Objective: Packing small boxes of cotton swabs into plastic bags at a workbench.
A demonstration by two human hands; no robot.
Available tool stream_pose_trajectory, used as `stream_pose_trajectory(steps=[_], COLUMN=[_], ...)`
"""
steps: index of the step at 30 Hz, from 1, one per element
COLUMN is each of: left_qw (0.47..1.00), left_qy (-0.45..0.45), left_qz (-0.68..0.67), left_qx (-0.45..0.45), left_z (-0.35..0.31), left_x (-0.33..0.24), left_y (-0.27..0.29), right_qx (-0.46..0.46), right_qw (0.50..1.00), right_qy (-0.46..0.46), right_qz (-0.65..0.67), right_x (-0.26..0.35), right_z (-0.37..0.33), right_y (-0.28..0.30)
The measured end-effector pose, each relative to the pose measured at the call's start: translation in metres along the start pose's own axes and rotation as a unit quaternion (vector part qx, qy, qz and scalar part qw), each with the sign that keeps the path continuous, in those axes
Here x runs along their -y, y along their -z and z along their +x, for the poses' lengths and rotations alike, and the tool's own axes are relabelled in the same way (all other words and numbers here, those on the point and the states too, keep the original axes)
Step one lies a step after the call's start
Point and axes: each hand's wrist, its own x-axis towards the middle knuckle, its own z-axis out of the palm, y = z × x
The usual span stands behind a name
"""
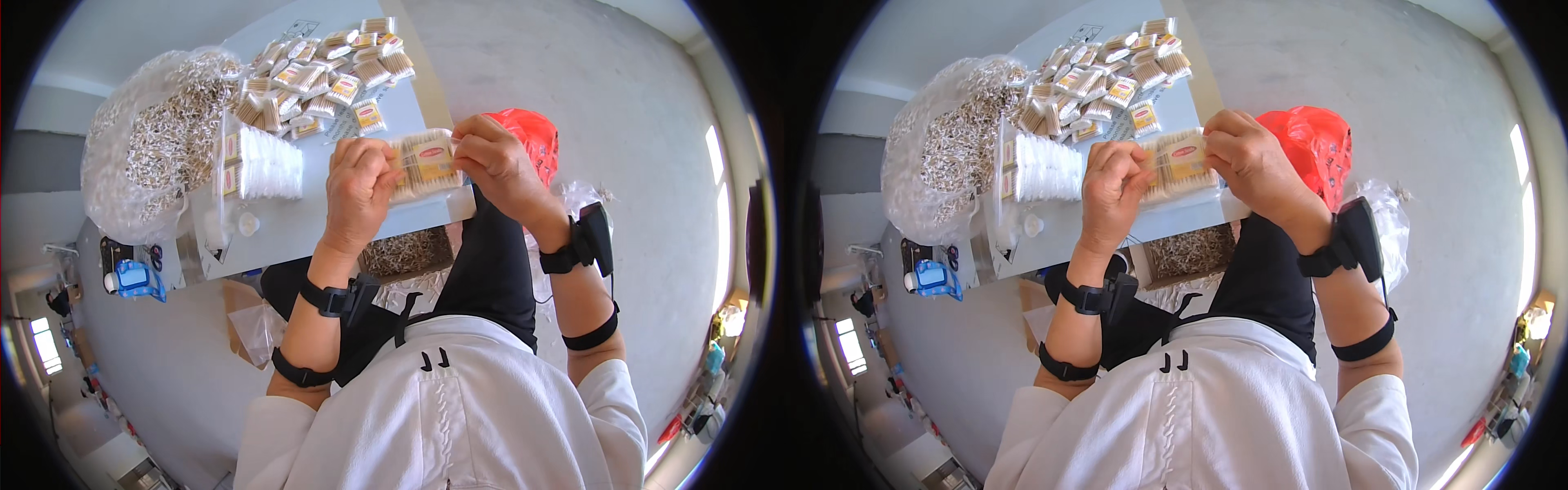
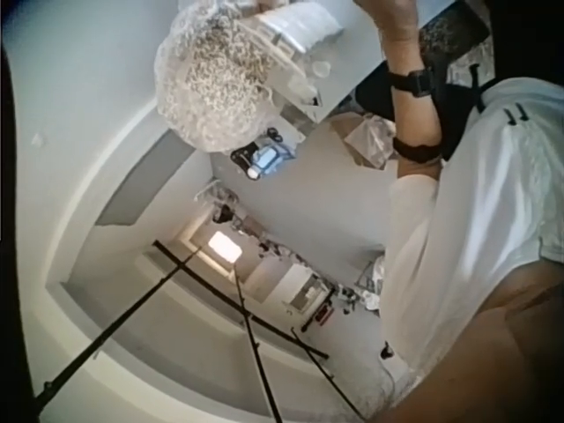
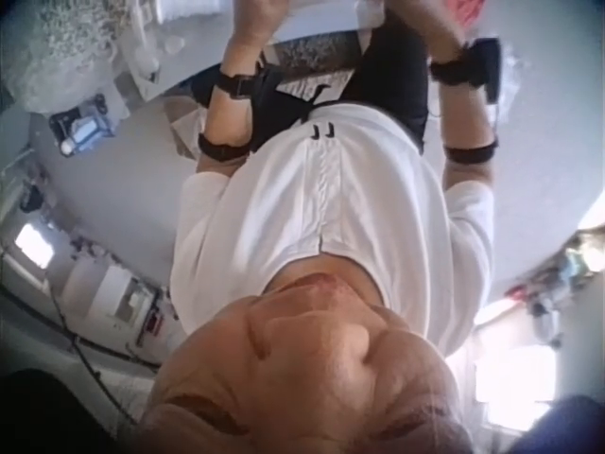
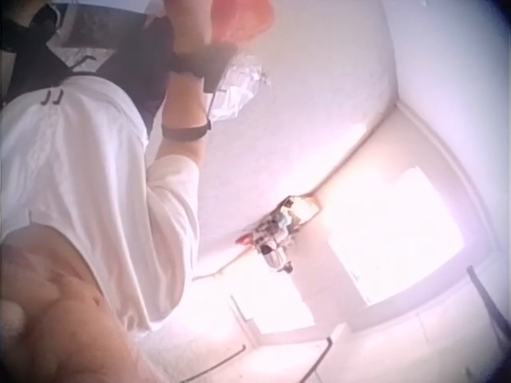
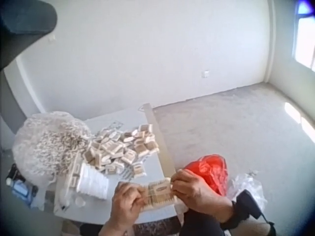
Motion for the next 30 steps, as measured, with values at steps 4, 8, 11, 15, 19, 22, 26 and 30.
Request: stream_pose_trajectory(steps=[4,8,11,15,19,22,26,30], left_qw=[0.992,0.986,0.983,0.970,0.979,0.978,0.989,0.987], left_qy=[0.110,0.036,-0.007,-0.047,-0.017,0.078,0.021,0.091], left_qz=[-0.017,0.090,0.108,0.167,0.089,-0.138,-0.016,-0.050], left_qx=[0.066,0.138,0.149,0.171,0.182,0.134,0.147,0.125], left_z=[0.002,0.019,0.027,0.021,0.017,0.016,0.016,-0.009], left_x=[-0.004,-0.022,-0.031,-0.024,-0.013,-0.003,-0.007,-0.001], left_y=[0.008,0.017,0.009,-0.010,-0.011,-0.004,0.039,0.058], right_qx=[-0.047,-0.072,-0.063,-0.057,-0.059,-0.025,-0.035,-0.026], right_qw=[0.997,0.993,0.995,0.997,0.996,0.990,0.989,0.986], right_qy=[0.047,0.075,0.057,0.038,-0.006,-0.087,-0.077,-0.089], right_qz=[-0.030,-0.058,-0.048,-0.018,0.059,0.107,0.120,0.138], right_x=[0.002,0.005,0.003,0.001,-0.005,-0.003,0.004,0.003], right_z=[-0.002,-0.004,-0.003,-0.005,-0.009,-0.008,-0.008,-0.014], right_y=[-0.013,-0.018,-0.017,-0.016,-0.017,-0.007,0.005,0.016])
